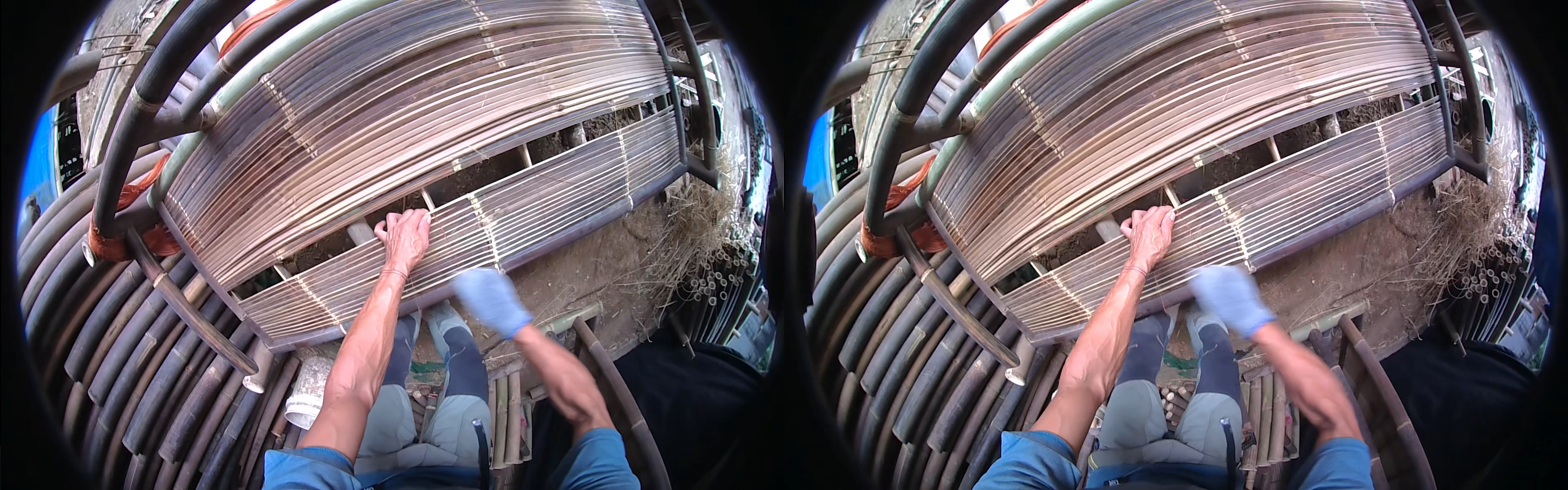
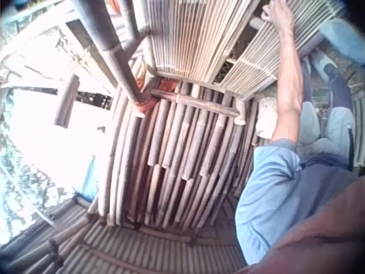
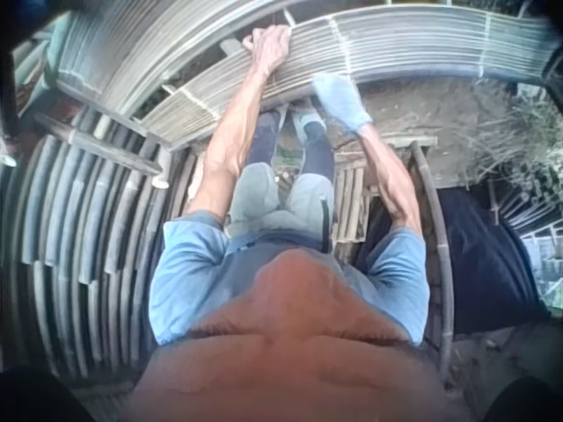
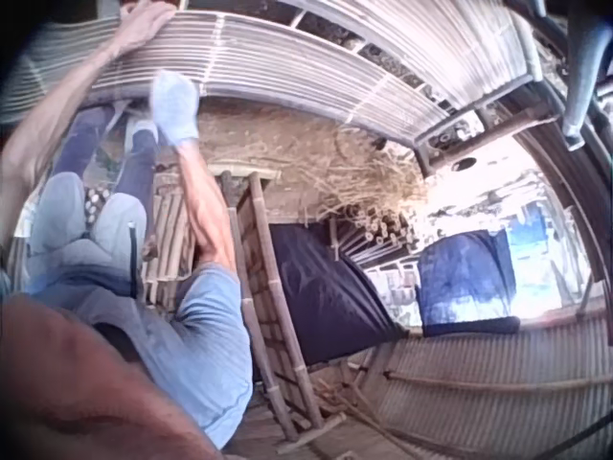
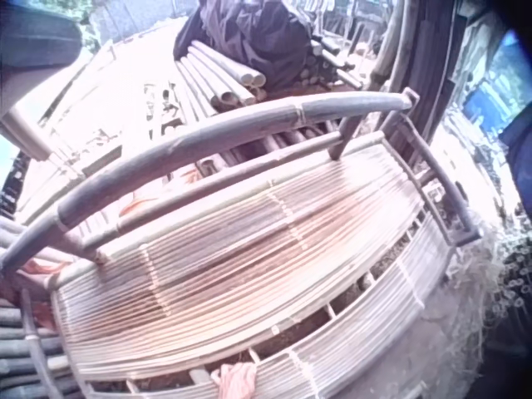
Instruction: The person weaves thin bamboo strips into a mat frame using both hands. They interlace the strips through the frame's horizontal supports and occasionally use a small wooden tool to press the woven sections tight.
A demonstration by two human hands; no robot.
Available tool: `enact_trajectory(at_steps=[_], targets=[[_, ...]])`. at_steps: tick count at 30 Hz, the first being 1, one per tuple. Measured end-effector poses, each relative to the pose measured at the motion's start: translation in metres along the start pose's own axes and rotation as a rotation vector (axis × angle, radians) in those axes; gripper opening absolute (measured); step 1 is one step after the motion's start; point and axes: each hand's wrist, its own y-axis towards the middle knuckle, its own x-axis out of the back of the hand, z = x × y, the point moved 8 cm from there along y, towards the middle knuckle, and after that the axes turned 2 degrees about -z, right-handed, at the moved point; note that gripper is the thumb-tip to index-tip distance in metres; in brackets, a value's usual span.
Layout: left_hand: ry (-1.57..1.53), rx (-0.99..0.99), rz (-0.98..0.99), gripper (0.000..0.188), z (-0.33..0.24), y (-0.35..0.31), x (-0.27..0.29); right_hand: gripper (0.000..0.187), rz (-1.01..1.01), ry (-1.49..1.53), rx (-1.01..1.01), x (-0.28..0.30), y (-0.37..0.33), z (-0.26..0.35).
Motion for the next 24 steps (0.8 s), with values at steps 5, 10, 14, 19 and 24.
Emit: enact_trajectory(at_steps=[5,10,14,19,24], targets=[[-0.014,-0.006,-0.017,0.023,-0.010,0.002,-0.006,0.015,-0.082,0.109,-0.134,-0.029,-0.048,-0.094],[-0.039,0.097,-0.016,0.026,0.007,0.001,0.011,0.016,-0.429,1.350,-0.966,-0.071,-0.129,-0.165],[-0.001,0.081,-0.110,0.039,-0.011,0.003,0.005,0.040,0.212,-0.006,-1.244,-0.168,-0.331,-0.320],[0.117,-0.184,-0.255,0.045,-0.132,-0.006,-0.002,0.073,-0.692,-0.288,-0.788,0.073,-0.228,-0.333],[0.154,-0.385,-0.157,0.061,-0.245,0.014,-0.077,0.074,-0.665,-0.300,-0.666,0.114,-0.197,-0.394]])
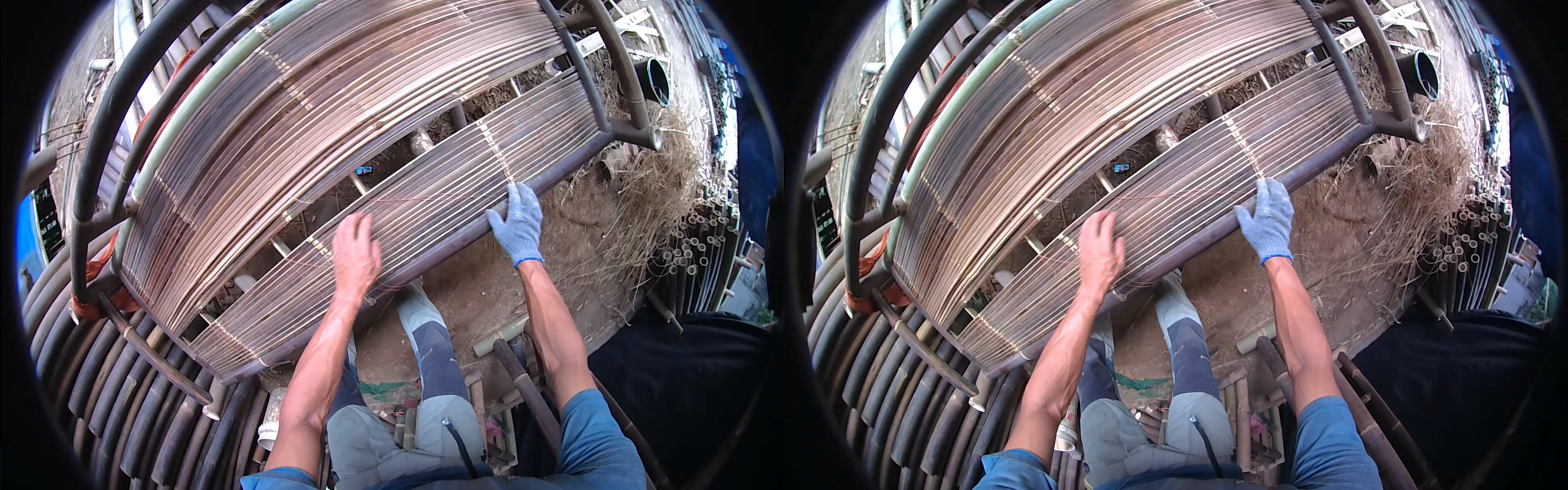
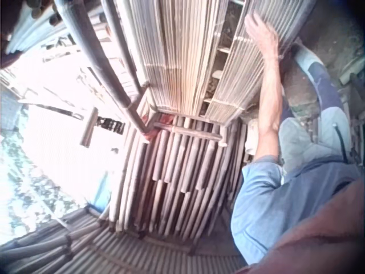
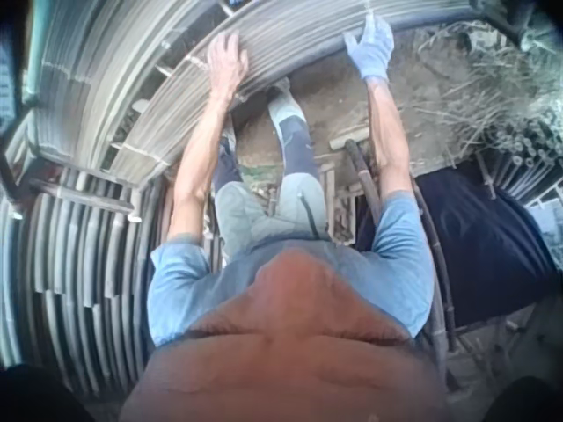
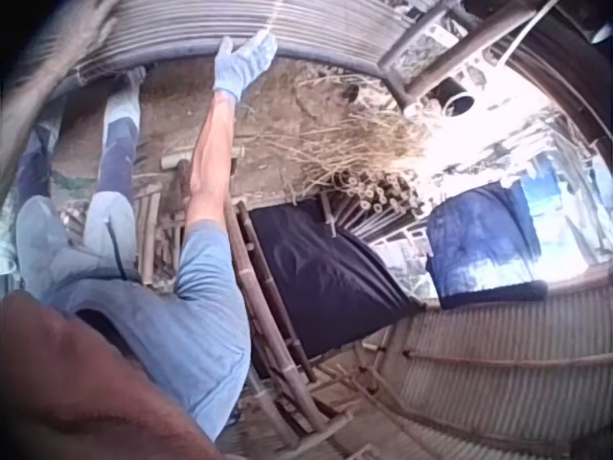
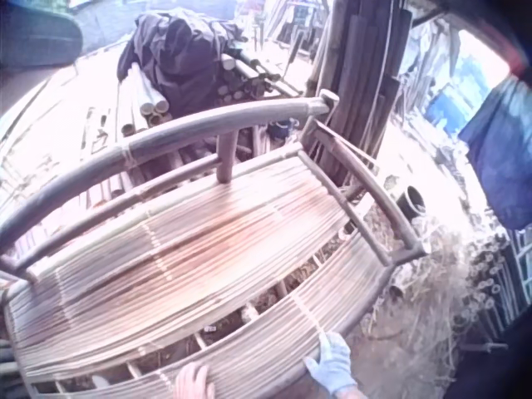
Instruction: The person weaves thin bamboo strips into a mat frame using both hands. They interlace the strips through the frame's horizontal supports and occasionally use a small wooden tool to press the woven sections tight.
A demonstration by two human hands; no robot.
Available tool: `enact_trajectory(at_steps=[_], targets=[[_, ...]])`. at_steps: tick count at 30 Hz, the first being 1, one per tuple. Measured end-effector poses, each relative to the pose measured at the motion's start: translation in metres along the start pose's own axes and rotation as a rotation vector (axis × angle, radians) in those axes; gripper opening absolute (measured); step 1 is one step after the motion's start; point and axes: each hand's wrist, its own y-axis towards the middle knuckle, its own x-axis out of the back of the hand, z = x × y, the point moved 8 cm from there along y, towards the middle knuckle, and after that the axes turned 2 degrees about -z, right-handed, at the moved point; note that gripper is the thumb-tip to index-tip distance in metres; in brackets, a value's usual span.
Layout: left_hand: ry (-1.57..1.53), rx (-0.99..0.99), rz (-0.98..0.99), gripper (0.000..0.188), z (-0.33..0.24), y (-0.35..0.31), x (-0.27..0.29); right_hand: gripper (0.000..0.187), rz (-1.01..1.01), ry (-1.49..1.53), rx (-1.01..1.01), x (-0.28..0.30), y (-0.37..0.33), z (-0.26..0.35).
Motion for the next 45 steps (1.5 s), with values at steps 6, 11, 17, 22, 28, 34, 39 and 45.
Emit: enact_trajectory(at_steps=[6,11,17,22,28,34,39,45], targets=[[0.243,-0.202,0.203,0.067,-0.088,0.039,-0.069,0.015,0.093,0.089,0.192,-0.014,-0.031,0.041],[0.224,-0.266,0.328,0.043,-0.095,0.037,-0.069,0.021,0.754,0.750,-0.039,0.031,-0.070,0.041],[-0.371,0.104,-0.173,0.014,-0.036,0.052,-0.004,0.025,0.597,0.620,-0.310,0.138,0.028,-0.047],[-0.105,0.536,-0.206,0.030,0.086,0.033,0.024,0.020,0.233,0.479,0.016,0.120,0.133,0.020],[-0.214,0.531,0.337,0.027,0.114,0.053,-0.042,0.015,-0.032,-0.094,0.617,-0.018,0.115,0.216],[-0.230,0.326,0.475,0.025,0.091,0.092,-0.073,0.025,0.772,0.066,0.309,-0.117,0.101,0.274],[-0.352,0.649,0.151,0.025,0.099,0.075,-0.047,0.026,0.811,0.066,0.478,-0.107,0.107,0.272],[-0.679,0.622,0.032,0.021,0.065,0.051,0.003,0.051,0.238,0.458,0.611,-0.011,0.071,0.260]])
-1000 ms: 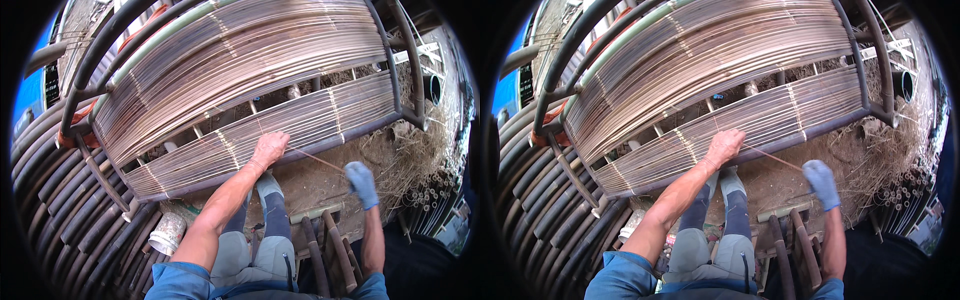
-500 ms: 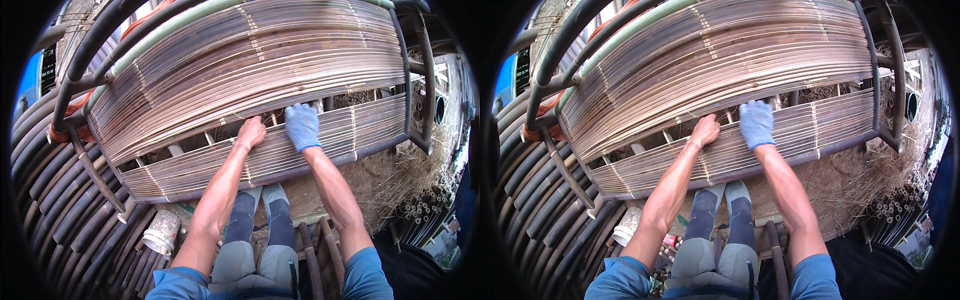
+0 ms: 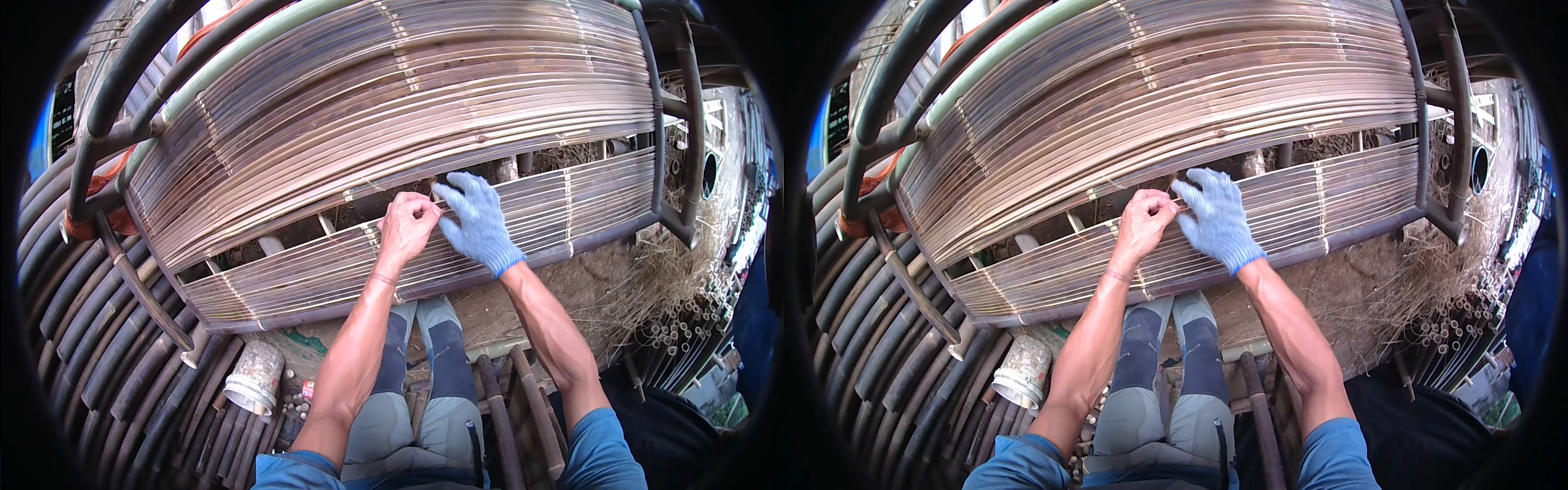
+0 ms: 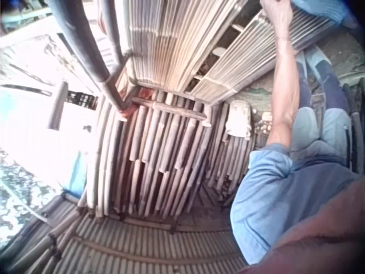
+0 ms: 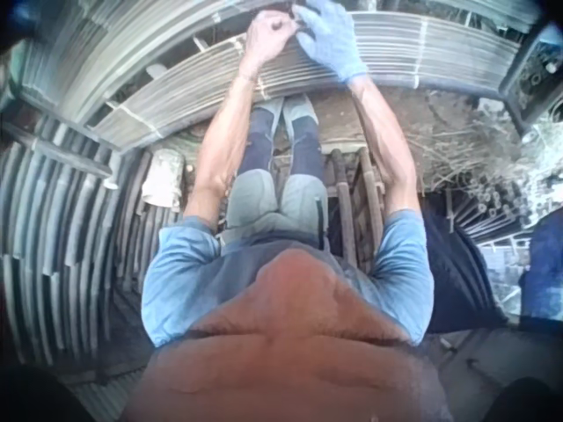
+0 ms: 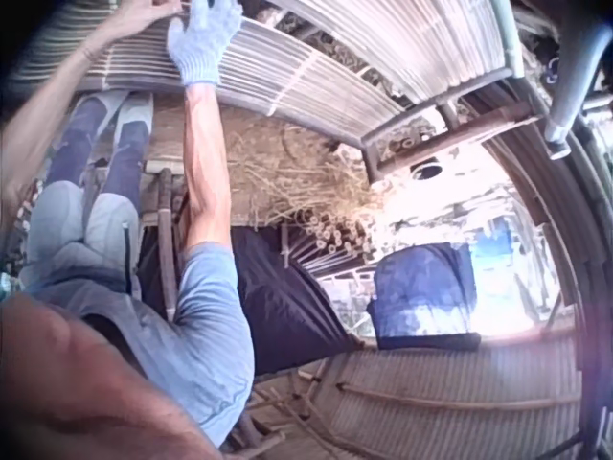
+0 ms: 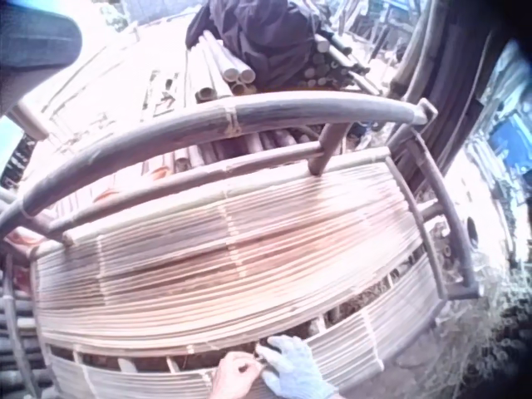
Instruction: The person weaves thin bamboo strips into a mat frame using both hands. They interlace the strips through the frame's horizontal supports and occasionally use a small wooden tool to press the woven sections tight.
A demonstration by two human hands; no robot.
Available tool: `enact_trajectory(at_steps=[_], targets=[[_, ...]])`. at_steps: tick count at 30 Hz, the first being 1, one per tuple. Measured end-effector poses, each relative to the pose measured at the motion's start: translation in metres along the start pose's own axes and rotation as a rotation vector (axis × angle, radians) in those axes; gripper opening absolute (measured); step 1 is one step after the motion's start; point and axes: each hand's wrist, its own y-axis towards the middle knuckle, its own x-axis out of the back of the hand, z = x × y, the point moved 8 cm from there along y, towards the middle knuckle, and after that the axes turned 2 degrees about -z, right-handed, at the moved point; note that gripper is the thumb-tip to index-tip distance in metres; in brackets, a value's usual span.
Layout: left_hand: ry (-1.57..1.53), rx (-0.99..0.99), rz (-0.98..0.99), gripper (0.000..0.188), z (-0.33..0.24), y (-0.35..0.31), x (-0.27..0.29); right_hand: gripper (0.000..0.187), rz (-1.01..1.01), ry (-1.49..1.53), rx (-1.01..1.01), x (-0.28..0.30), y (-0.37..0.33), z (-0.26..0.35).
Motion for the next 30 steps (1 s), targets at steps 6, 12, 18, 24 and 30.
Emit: enact_trajectory(at_steps=[6,12,18,24,30], targets=[[-0.082,0.076,0.291,0.013,-0.028,-0.011,0.003,0.072,-0.308,0.139,-0.253,0.044,-0.080,0.013],[-0.103,0.074,0.434,0.016,-0.031,-0.018,-0.021,0.040,-0.268,0.276,-0.271,0.026,-0.075,0.016],[0.276,-0.214,-0.109,0.030,-0.016,0.005,0.015,0.014,0.303,0.008,-0.309,0.031,-0.261,-0.040],[0.540,-0.273,-0.094,0.029,-0.025,0.005,0.001,0.023,0.952,-0.229,-0.947,0.102,-0.558,-0.125],[0.601,-0.217,-0.090,0.039,0.018,-0.002,-0.018,0.064,0.132,-0.434,-0.719,0.087,-0.267,-0.075]])
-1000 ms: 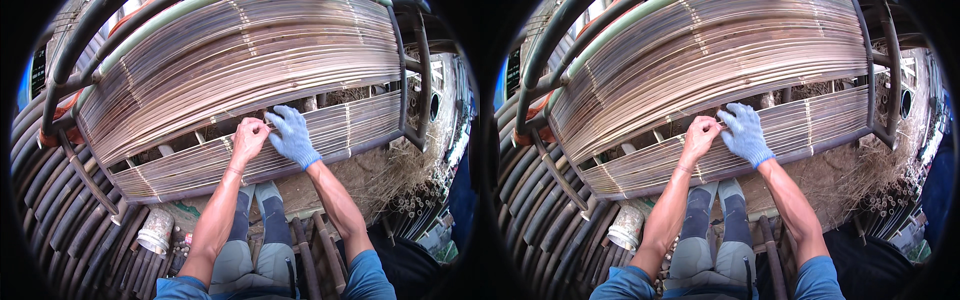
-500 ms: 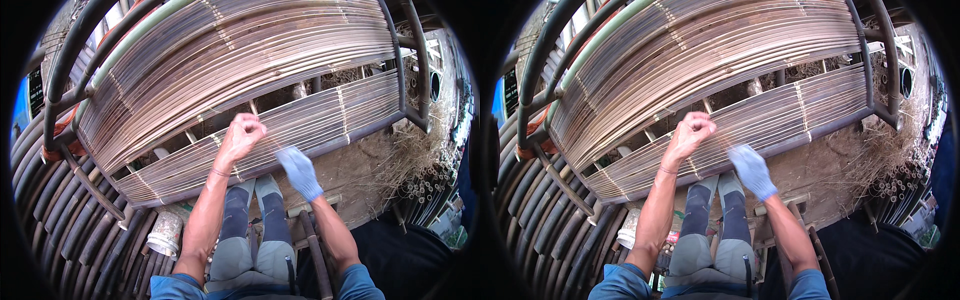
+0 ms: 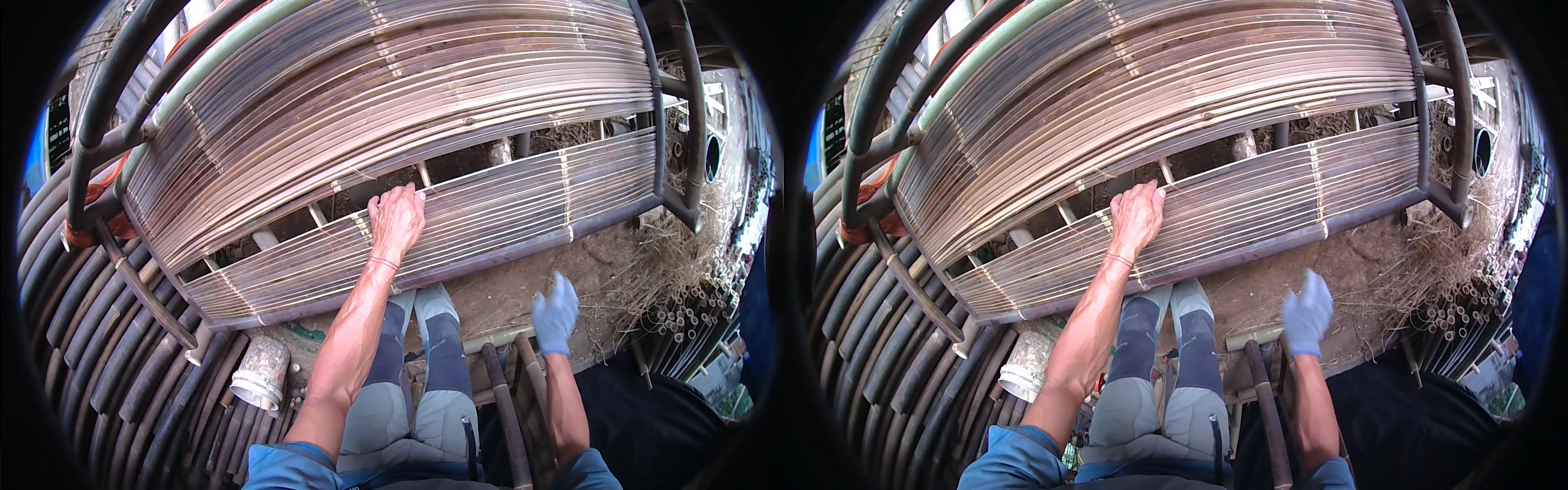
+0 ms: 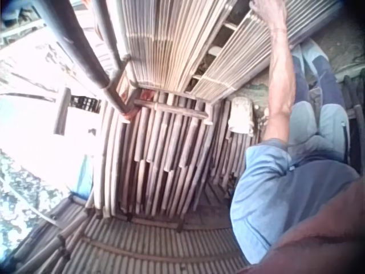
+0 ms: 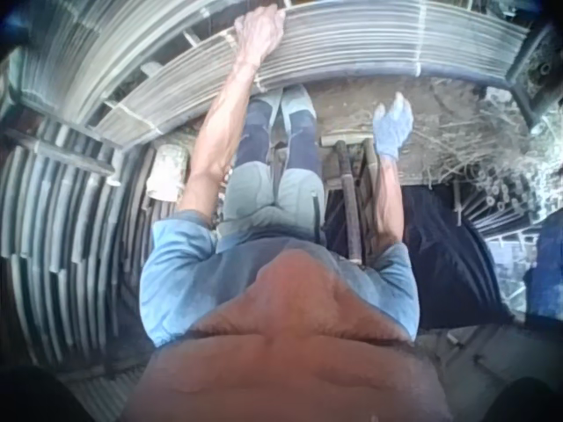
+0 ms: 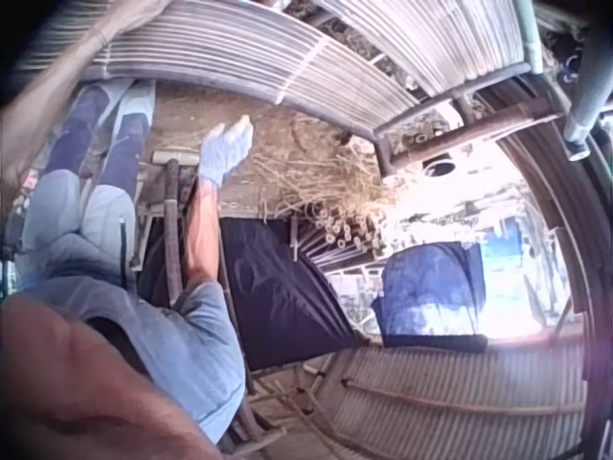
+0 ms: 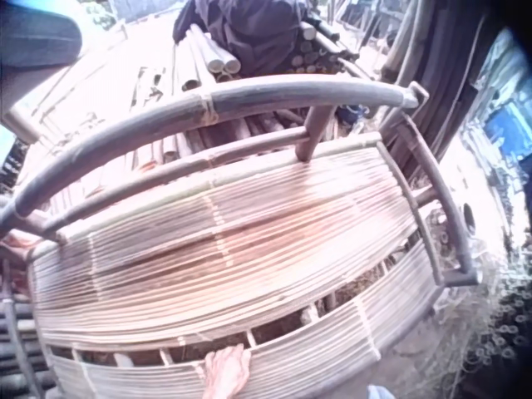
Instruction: The person weaves thin bamboo strips into a mat frame using both hands. They interlace the strips through the frame's horizontal supports and occasionally use a small wooden tool to press the woven sections tight.
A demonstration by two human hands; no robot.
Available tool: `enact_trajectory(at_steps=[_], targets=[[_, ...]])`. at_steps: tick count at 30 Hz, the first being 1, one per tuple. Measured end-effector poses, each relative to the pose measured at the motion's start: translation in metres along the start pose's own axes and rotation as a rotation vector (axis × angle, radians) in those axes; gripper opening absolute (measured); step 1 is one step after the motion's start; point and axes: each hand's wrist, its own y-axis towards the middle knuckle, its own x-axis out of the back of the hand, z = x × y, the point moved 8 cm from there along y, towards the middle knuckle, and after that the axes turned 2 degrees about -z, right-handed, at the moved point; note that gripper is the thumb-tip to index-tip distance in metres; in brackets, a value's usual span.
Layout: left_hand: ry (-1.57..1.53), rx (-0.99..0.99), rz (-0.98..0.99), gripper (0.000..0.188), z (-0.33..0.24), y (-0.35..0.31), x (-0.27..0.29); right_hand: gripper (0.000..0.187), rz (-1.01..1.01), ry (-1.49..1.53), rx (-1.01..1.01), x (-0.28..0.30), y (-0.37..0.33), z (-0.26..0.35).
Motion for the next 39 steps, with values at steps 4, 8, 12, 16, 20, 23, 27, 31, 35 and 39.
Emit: enact_trajectory(at_steps=[4,8,12,16,20,23,27,31,35,39], targets=[[-0.130,0.106,0.246,0.035,0.006,0.010,-0.008,0.056,-0.341,0.265,0.280,0.013,0.080,0.168],[-0.220,0.080,0.168,0.032,0.009,0.014,-0.008,0.036,-0.239,0.196,0.301,-0.023,0.117,0.230],[-0.228,0.007,-0.007,0.023,0.009,0.008,-0.007,0.020,-0.047,0.287,0.189,-0.036,0.119,0.243],[-0.250,0.012,-0.046,0.019,0.006,0.006,-0.010,0.027,0.291,0.647,0.022,-0.072,0.108,0.200],[-0.221,0.121,0.123,0.019,0.015,0.012,-0.015,0.031,0.542,0.760,-0.031,-0.012,0.108,0.192],[-0.219,0.126,0.094,0.026,0.018,0.012,-0.015,0.038,0.201,1.196,0.056,0.040,0.127,0.179],[-0.192,0.097,0.059,0.035,0.017,0.013,-0.018,0.034,0.144,0.888,0.182,0.058,0.163,0.169],[-0.196,0.133,0.106,0.028,0.016,0.014,-0.017,0.021,0.330,-0.106,0.507,0.017,0.144,0.158],[-0.194,0.107,0.101,0.023,0.014,0.014,-0.020,0.007,0.187,0.220,0.820,0.023,0.045,0.255],[-0.222,0.093,0.080,0.025,0.019,0.013,-0.014,0.012,0.369,0.259,0.928,0.014,0.049,0.244]])
